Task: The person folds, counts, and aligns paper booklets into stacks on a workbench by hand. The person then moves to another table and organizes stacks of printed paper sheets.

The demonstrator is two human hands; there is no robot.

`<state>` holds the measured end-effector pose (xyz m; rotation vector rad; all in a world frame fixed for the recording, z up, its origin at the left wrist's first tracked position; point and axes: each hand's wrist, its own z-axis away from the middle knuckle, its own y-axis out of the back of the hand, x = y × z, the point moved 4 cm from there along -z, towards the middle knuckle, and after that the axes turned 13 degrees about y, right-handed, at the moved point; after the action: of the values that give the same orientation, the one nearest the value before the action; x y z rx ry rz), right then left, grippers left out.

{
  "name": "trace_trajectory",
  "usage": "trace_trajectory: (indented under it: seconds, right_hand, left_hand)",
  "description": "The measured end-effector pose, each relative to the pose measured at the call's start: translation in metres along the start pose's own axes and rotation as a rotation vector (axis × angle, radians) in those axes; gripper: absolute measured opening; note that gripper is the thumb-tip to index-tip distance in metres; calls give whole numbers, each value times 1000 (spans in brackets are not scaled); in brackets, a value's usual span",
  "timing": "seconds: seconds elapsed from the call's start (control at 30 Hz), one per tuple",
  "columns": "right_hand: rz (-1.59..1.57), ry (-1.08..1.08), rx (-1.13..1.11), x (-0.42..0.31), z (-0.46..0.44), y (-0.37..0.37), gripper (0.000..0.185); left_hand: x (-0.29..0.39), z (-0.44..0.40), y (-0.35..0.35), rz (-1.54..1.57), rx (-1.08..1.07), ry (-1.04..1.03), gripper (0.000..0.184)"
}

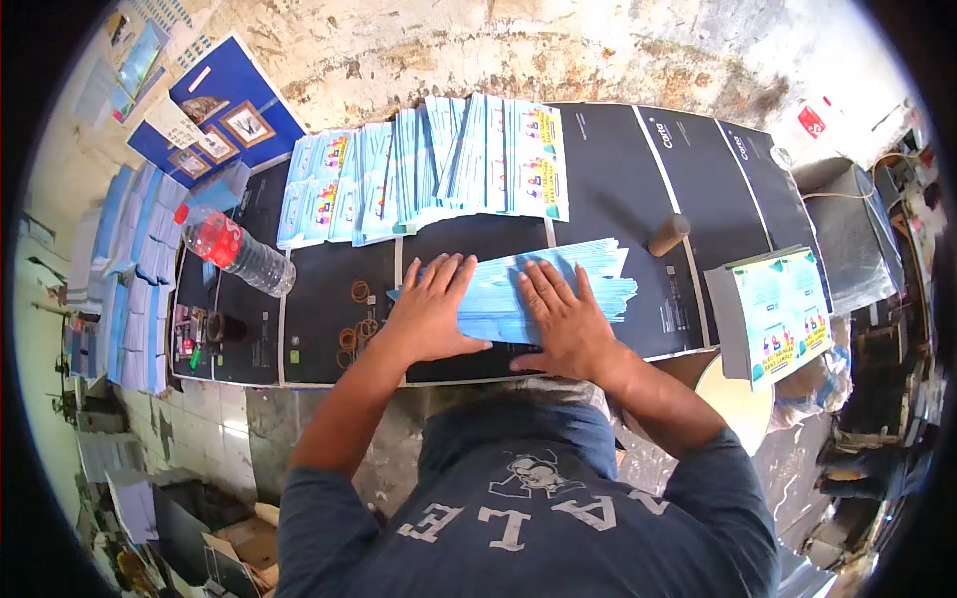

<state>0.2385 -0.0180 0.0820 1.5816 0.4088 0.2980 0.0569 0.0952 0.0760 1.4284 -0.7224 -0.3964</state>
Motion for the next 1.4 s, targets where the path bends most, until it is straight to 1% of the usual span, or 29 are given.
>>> trace_trajectory:
  seconds: [0.03,0.1,0.13,0.2,0.23,0.27,0.37,0.4,0.43,0.5,0.53,0.6,0.63,0.7,0.73,0.77,0.83,0.87,0.9,0.93,1.0,1.03,1.1,1.13,1.2,1.23,1.3,1.33,1.4]
  right_hand:
    - [-2,-14,11,-3,2,4,115]
    - [-115,-51,34,0,3,19,115]
    - [-20,-13,159,-3,1,31,118]
    - [-72,5,76,-14,8,4,120]
    - [-70,35,30,-6,2,0,122]
    - [-43,49,51,5,-6,4,122]
    - [-11,58,-69,15,-11,-1,135]
    - [-48,49,-64,24,-17,-2,139]
    - [-94,39,-92,28,-20,0,137]
    - [-156,44,-104,33,-25,3,123]
    - [-151,49,-102,32,-23,3,123]
    - [-227,-13,-38,35,-22,5,99]
    - [-222,-3,-35,34,-22,4,99]
    - [-236,-20,105,33,-19,4,80]
    - [-243,-18,109,33,-20,2,80]
    - [-261,-32,99,33,-20,-2,78]
    - [-272,-42,87,35,-25,-1,77]
    - [-287,-56,40,36,-26,-1,85]
    - [-303,-73,-12,36,-24,-1,93]
    - [-299,-81,-20,38,-17,-1,93]
    - [-110,55,-18,42,-3,5,111]
    - [-89,-69,-226,54,5,9,127]
    - [-40,-164,-108,76,31,25,111]
    - [-38,-169,-117,83,36,20,111]
    - [-192,-159,-6,91,40,9,88]
    - [-188,-157,-3,92,40,8,88]
    - [-196,-220,89,90,42,6,70]
    - [-196,-220,91,90,42,3,70]
    - [-221,-186,95,91,47,2,82]
  left_hand:
    - [1,3,2,-10,-1,-15,110]
    - [3,5,-1,-59,-18,-14,114]
    - [3,7,-6,-48,-26,-5,114]
    - [4,17,-8,-42,-15,-41,114]
    - [4,9,0,-51,38,-64,113]
    - [0,7,-5,-40,26,-61,113]
    - [3,13,-3,-53,37,-91,115]
    - [1,16,-4,-56,55,-127,115]
    - [1,17,-4,-57,57,-119,115]
    - [3,16,-2,-44,66,-107,115]
    - [1,14,-2,-45,73,-104,115]
    - [-8,12,0,30,28,-82,113]
    - [-18,15,7,27,37,-74,113]
    - [-44,21,16,-18,-97,53,107]
    - [-45,22,18,32,-40,38,91]
    - [-47,23,15,31,-46,47,91]
    - [-50,16,14,109,-7,82,70]
    - [-52,15,14,111,-9,79,70]
    - [-50,15,16,120,30,70,62]
    - [-49,15,16,133,70,61,54]
    - [-50,11,16,113,81,42,53]
    - [-51,11,16,83,84,32,52]
    - [-52,10,15,96,109,23,52]
    - [-50,11,14,110,144,26,52]
    - [-48,11,12,108,126,29,52]
    - [-50,10,14,95,121,42,51]
    - [-51,12,13,101,133,31,52]
    - [-50,13,14,81,147,20,51]
    - [-47,10,17,58,165,-9,51]
